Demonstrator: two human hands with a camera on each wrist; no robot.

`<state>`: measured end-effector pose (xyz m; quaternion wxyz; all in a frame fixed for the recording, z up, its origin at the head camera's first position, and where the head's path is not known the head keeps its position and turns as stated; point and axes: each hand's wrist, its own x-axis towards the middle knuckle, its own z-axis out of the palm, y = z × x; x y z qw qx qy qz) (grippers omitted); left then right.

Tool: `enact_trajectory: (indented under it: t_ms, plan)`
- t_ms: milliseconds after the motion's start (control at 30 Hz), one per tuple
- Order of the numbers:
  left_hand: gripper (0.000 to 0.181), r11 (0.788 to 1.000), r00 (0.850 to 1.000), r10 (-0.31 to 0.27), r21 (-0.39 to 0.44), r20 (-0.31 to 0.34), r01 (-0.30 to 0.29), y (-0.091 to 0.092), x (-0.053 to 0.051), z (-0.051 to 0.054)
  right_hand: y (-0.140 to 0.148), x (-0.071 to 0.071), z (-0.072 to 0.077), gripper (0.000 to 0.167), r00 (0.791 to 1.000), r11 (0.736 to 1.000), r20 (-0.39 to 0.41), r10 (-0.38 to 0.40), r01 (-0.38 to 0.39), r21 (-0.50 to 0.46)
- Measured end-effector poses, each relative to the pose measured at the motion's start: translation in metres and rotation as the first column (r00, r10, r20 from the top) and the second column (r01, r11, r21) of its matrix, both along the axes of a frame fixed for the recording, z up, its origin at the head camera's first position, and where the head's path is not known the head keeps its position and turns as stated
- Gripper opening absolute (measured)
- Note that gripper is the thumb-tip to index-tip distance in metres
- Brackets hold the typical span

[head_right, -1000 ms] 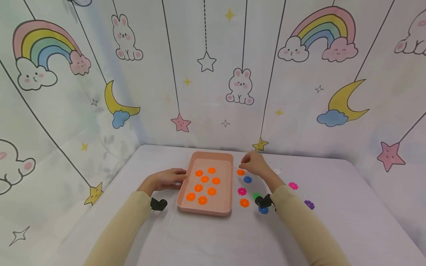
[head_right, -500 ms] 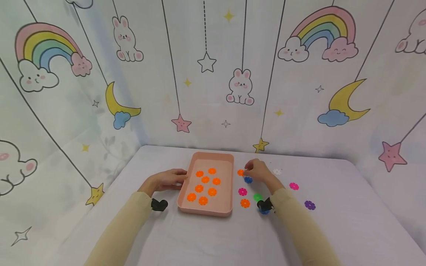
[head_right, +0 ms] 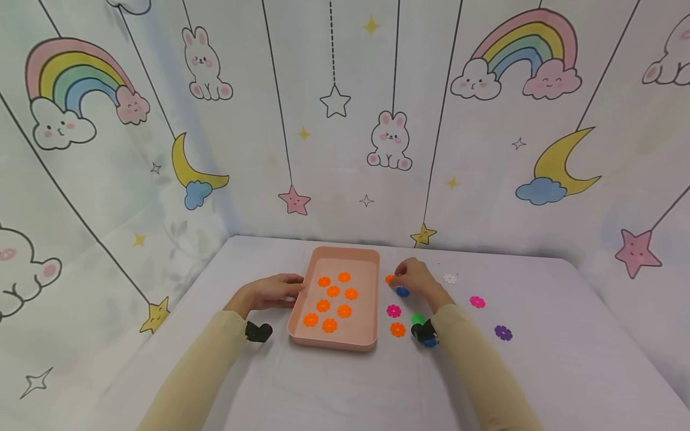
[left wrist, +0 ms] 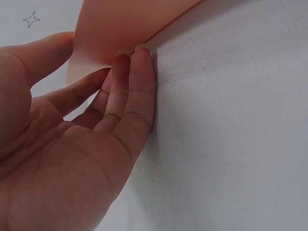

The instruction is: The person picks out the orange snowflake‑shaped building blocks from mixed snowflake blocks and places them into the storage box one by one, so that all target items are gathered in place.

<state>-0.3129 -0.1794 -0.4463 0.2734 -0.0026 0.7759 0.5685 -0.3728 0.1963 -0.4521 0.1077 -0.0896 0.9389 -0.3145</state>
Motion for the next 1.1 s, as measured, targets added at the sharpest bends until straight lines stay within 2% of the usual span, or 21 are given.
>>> enact_trajectory:
  t_ms: [367,700,833,1100]
  plan:
    - [0.050,1.000,1.000,-0.008,-0.004,0.006,0.008,0.002,0.003,0.003,-0.002,0.001,0.000,0.037,1.000,1.000,-0.006,0.003,-0.003,0.022]
    - [0.051,1.000,1.000,-0.006,0.002,0.013,0.006,0.000,0.001,0.001,-0.002,0.004,0.007,0.020,1.000,1.000,-0.029,-0.006,0.006,-0.016]
    - [0.052,1.000,1.000,-0.003,0.000,0.016,0.003,0.000,0.000,0.000,0.000,0.007,0.010,0.020,0.999,1.000,-0.031,-0.007,0.007,-0.009]
    - [0.051,1.000,1.000,-0.005,-0.004,0.016,0.005,0.001,0.000,0.001,0.002,0.016,0.027,0.019,0.994,0.998,-0.099,0.048,-0.052,-0.034]
